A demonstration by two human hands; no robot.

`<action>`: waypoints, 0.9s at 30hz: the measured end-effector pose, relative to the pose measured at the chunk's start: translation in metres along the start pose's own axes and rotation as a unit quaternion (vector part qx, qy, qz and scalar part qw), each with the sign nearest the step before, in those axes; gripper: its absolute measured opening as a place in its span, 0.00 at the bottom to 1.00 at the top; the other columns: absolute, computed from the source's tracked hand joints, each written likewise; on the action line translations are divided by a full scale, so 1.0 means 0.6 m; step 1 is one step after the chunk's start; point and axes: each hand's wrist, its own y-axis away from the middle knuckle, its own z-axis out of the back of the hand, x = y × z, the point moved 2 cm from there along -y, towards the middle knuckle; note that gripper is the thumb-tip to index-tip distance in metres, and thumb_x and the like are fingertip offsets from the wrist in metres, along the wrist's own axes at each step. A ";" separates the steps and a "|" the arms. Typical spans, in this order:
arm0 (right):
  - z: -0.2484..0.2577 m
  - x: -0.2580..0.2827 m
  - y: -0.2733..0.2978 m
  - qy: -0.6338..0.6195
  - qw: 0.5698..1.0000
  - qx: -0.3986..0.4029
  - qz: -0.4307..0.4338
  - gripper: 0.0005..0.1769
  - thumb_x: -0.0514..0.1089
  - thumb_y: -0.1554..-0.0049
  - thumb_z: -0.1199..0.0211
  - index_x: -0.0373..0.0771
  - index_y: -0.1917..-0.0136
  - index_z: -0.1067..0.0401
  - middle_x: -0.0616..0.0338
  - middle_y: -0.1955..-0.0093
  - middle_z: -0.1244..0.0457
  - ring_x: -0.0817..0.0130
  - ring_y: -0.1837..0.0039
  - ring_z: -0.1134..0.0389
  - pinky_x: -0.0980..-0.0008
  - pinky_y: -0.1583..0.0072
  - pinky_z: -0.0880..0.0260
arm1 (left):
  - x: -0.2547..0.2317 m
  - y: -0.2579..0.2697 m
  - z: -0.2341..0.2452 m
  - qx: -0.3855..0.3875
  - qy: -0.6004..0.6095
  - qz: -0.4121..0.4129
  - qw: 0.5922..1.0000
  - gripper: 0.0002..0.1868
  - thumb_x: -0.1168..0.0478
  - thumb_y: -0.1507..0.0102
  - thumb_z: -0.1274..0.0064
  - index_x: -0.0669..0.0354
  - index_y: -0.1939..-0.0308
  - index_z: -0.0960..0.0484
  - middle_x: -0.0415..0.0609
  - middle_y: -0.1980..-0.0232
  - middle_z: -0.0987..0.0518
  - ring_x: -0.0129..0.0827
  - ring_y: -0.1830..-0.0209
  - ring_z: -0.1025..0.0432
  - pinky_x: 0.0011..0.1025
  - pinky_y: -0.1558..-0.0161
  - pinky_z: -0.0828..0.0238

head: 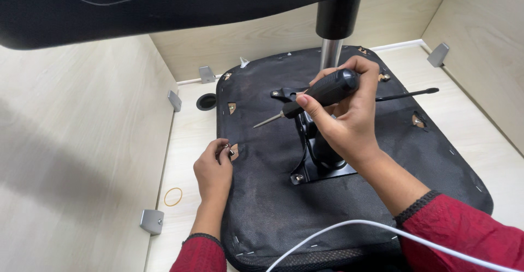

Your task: The person uses a screwdriver to tighten screws on the underside of an overturned office chair, securing the seat to the base. The person works methodically on multiple fasteners around the seat perimeter.

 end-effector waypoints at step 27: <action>-0.136 -0.091 -0.108 -0.015 0.987 0.154 -0.041 0.31 0.45 0.35 0.33 0.47 0.32 0.52 0.57 0.47 0.38 0.70 0.45 0.26 0.70 0.46 0.16 | 0.028 -0.017 0.003 -0.019 0.033 -0.121 0.992 0.07 0.63 0.44 0.36 0.60 0.63 0.13 0.47 0.63 0.16 0.36 0.58 0.22 0.34 0.52 0.27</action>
